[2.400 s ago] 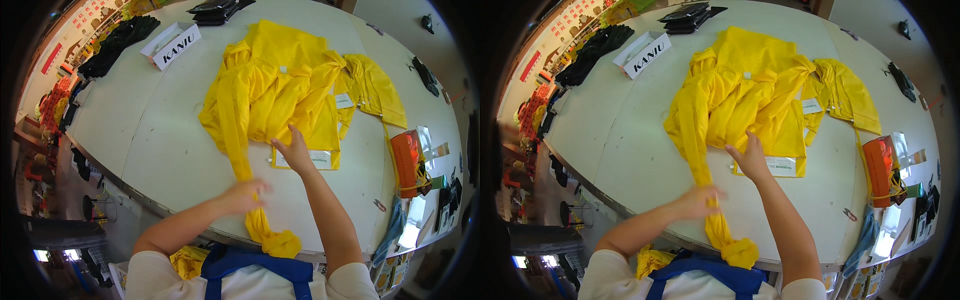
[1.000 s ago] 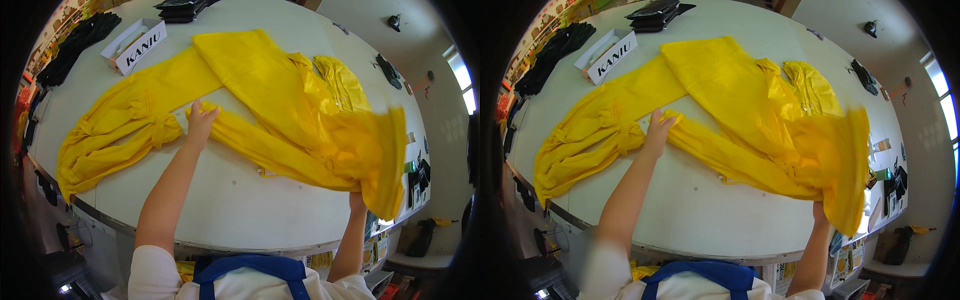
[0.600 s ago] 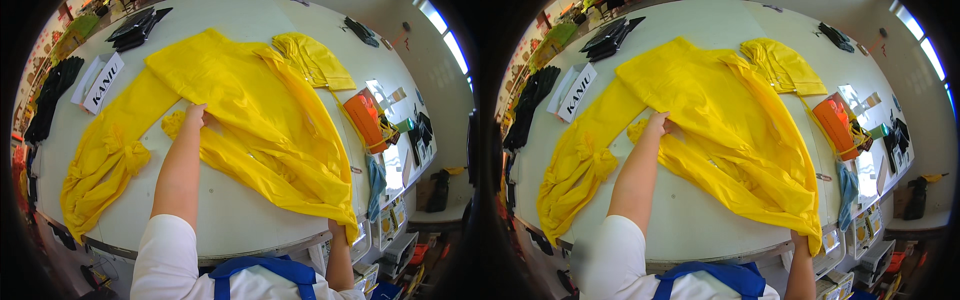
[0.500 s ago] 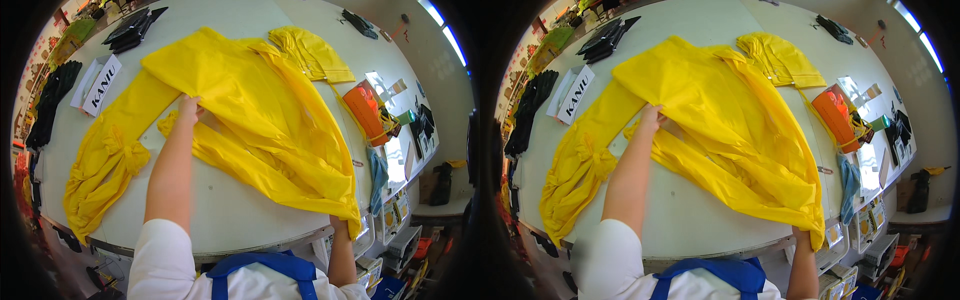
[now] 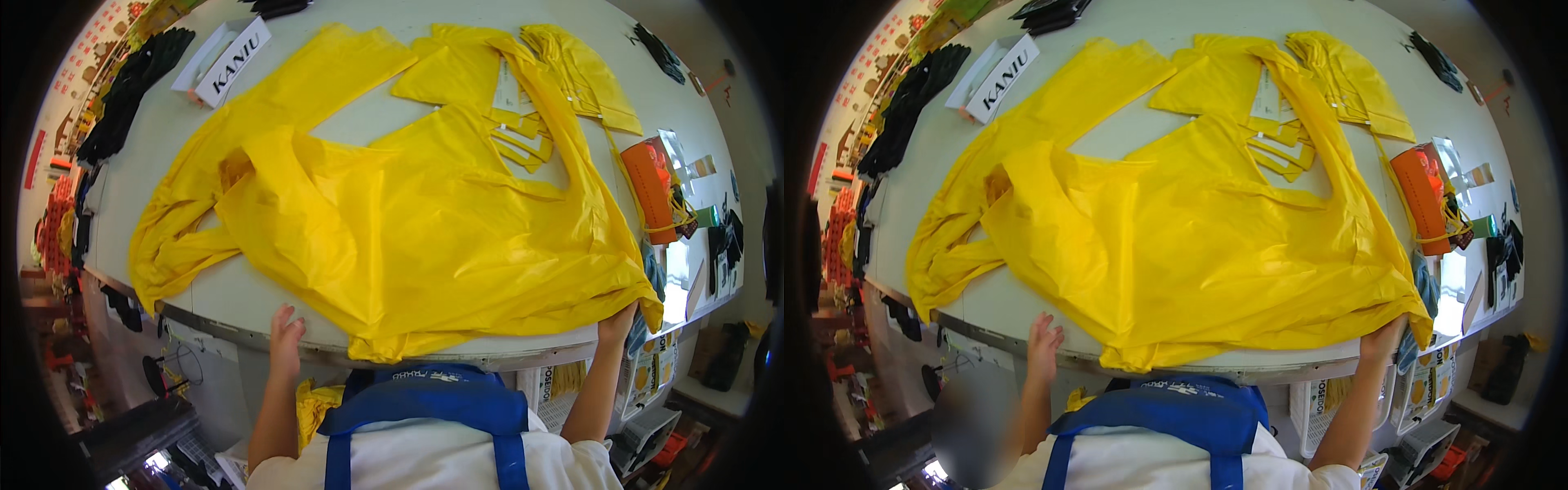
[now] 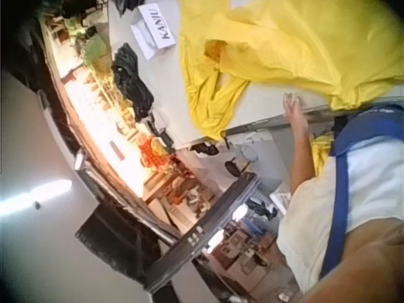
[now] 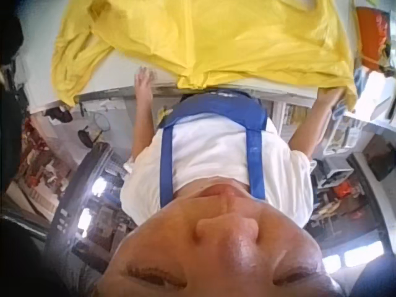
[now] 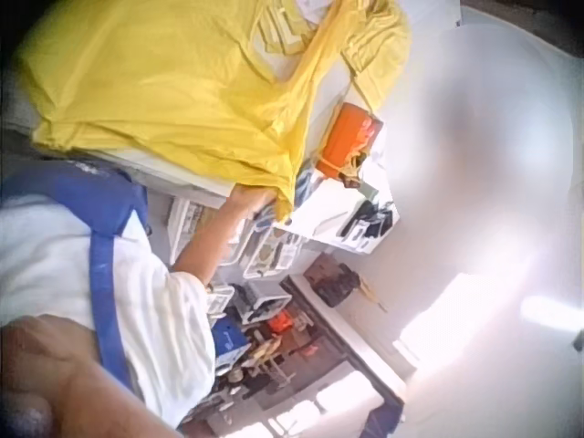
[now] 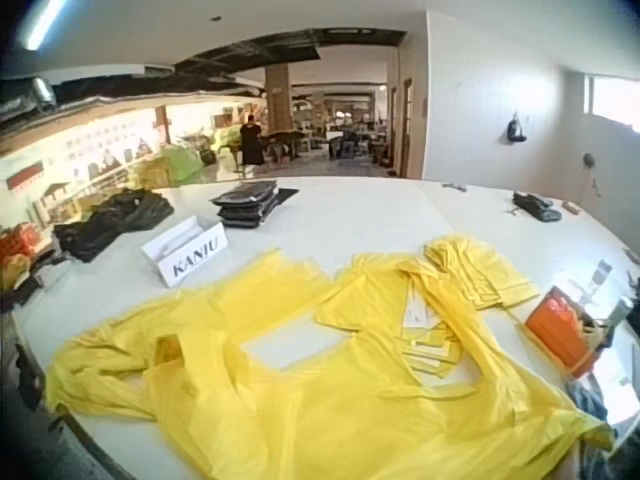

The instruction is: The person folds a yellow raincoat on a table, aligns the sleeves, folds the body, and secures it with a small clip. The folded coat is placed on a stack of similar items.

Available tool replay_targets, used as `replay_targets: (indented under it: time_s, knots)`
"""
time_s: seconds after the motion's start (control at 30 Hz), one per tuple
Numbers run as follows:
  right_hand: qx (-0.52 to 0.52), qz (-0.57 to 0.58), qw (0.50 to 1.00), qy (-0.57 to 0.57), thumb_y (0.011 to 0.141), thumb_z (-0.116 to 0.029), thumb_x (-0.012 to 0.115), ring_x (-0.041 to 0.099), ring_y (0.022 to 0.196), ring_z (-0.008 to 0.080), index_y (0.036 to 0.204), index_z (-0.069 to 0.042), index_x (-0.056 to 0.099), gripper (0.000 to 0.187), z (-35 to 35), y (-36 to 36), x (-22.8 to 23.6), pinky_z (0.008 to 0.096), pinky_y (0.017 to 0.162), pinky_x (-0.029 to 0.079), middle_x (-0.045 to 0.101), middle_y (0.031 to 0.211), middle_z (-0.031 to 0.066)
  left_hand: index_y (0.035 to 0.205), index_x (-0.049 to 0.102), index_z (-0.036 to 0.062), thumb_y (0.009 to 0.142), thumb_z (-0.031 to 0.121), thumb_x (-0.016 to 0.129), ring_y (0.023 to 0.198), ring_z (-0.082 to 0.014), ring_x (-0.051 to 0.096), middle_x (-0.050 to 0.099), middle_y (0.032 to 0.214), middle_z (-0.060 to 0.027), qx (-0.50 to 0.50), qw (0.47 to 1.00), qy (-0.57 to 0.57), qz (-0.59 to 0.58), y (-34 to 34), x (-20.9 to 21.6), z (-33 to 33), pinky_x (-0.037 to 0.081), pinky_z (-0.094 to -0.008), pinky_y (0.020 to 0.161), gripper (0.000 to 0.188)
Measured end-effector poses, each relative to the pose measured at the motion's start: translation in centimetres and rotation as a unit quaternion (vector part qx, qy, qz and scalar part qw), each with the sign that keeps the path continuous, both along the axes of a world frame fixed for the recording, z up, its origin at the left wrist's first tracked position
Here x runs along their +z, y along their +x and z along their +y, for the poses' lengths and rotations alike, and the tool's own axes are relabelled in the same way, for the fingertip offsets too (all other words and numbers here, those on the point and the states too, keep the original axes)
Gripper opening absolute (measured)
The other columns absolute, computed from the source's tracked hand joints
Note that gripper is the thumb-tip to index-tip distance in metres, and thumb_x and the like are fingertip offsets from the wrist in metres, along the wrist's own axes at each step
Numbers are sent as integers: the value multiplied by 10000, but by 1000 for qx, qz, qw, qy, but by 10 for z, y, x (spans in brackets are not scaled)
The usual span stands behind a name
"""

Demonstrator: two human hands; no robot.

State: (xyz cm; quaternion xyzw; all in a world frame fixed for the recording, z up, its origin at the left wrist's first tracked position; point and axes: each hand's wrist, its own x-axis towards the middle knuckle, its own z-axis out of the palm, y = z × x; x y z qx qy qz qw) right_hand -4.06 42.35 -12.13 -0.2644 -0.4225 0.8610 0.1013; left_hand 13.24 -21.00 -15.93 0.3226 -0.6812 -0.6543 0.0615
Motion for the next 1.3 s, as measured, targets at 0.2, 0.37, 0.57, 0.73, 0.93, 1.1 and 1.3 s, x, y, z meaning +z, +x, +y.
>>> replay_targets:
  time_s: [0.2,0.37,0.57,0.73,0.93,1.1,1.3]
  knots:
    - [-68,13,997,-25,943,-530,409,385,1297,277,1409,-156,351,600,-67,28,14,425,1076,326,392,1431,50,1435,212,107,901,252,604,1113,-302,505,317,1422,-131,191,970,151,-17,-62,11,-54,445,-444,923,678]
    - [-56,46,997,-25,938,-418,499,414,1271,280,1409,-110,341,584,-36,39,-9,431,1064,340,409,1417,79,1301,438,108,882,152,614,1042,-220,570,558,1208,-65,138,953,258,76,-116,-13,-100,493,-356,837,457]
    - [-43,22,983,174,925,-173,552,593,1036,266,1237,-3,489,361,-2,7,81,382,852,513,575,1170,138,1180,468,94,885,115,607,1000,-217,590,576,1131,-64,156,955,-21,251,-128,155,-109,520,-382,788,326]
    - [103,20,948,302,926,-174,559,648,890,182,1172,6,540,305,52,-32,151,302,761,537,634,1063,105,1209,450,68,908,111,539,839,-123,621,590,1065,-46,146,958,-175,176,-93,241,-178,486,-223,538,317]
    - [312,-489,376,723,802,-268,677,649,825,280,1022,8,598,362,71,-19,170,367,737,505,669,856,165,1168,552,4,826,204,624,896,-227,632,640,1049,-131,-246,763,-263,-536,-29,166,-116,491,-341,507,402]
    - [231,-109,534,806,860,-245,623,634,806,299,1022,-6,590,290,27,-103,122,361,728,486,661,883,154,1131,550,-17,824,283,676,964,-259,593,622,1079,-169,25,909,-387,-150,-32,78,-180,464,-359,833,447]
    - [265,-225,519,780,806,-614,561,615,961,352,1066,37,609,703,-91,-258,-14,424,821,474,649,997,220,1431,254,-25,808,398,678,1329,-291,346,346,1443,-194,50,948,-223,-223,-127,14,-193,302,-368,1069,863]
